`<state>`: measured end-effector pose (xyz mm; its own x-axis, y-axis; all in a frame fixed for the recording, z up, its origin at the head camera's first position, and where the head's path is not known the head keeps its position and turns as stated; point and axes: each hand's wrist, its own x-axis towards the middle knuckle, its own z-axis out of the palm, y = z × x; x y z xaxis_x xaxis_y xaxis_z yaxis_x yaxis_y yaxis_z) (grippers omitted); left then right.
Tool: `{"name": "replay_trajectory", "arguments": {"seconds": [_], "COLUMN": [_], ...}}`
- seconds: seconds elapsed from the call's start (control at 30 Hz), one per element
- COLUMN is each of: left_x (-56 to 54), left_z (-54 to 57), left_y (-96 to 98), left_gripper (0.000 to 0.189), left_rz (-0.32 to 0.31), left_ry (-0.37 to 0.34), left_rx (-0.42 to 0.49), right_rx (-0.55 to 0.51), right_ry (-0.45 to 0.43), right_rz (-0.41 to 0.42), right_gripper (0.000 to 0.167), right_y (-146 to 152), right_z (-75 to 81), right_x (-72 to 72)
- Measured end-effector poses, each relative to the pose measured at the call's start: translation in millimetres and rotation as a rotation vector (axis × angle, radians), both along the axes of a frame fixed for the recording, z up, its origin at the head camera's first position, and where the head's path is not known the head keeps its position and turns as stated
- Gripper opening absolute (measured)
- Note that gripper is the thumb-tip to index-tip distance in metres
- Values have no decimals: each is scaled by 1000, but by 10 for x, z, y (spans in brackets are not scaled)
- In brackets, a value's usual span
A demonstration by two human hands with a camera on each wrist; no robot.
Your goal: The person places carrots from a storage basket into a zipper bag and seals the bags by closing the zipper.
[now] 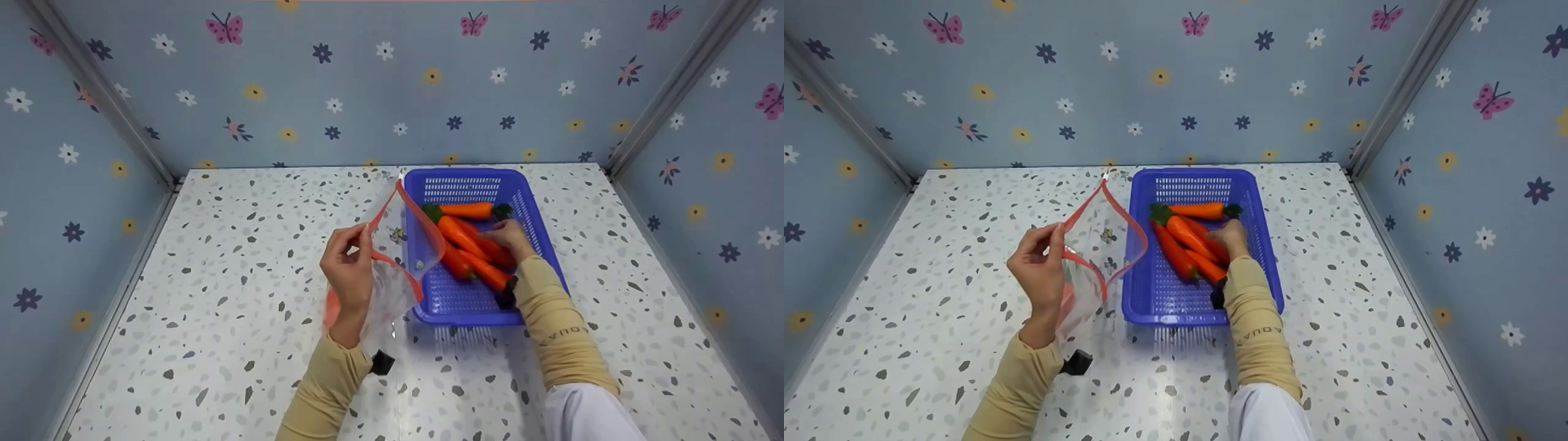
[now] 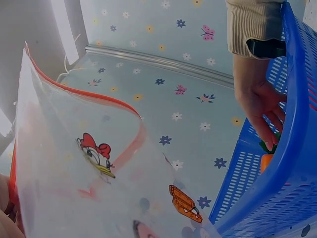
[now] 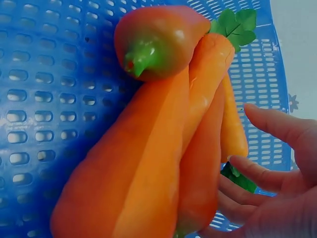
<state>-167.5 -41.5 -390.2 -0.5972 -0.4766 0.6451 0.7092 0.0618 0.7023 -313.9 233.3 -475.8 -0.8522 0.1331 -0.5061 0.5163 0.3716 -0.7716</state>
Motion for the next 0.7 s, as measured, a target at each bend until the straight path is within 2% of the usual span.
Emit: {"name": "replay_trajectory", "arguments": {"seconds": [0.17, 0.23, 0.33, 0.43, 0.6, 0.7], "left_x": [10, 14, 14, 1, -84, -156], "left_z": [11, 16, 10, -13, -144, -250], "left_y": [8, 10, 10, 7, -6, -12], "left_gripper": [7, 7, 7, 8, 8, 7], "left_rz": [-3, -6, -4, -2, 8, 17], "left_ry": [-3, -1, 2, 6, 10, 23], "left_rx": [4, 10, 13, 11, 20, 22], "right_rx": [-102, -63, 54, 107, 115, 122], "right_ry": [-43, -54, -47, -39, -33, -52], "right_rz": [-19, 6, 82, 121, 122, 123], "right_gripper": [54, 49, 43, 44, 55, 53], "right_y": [12, 15, 27, 33, 32, 28], "right_z": [-13, -23, -42, -54, -65, -67], "right_x": [47, 56, 49, 42, 29, 30]}}
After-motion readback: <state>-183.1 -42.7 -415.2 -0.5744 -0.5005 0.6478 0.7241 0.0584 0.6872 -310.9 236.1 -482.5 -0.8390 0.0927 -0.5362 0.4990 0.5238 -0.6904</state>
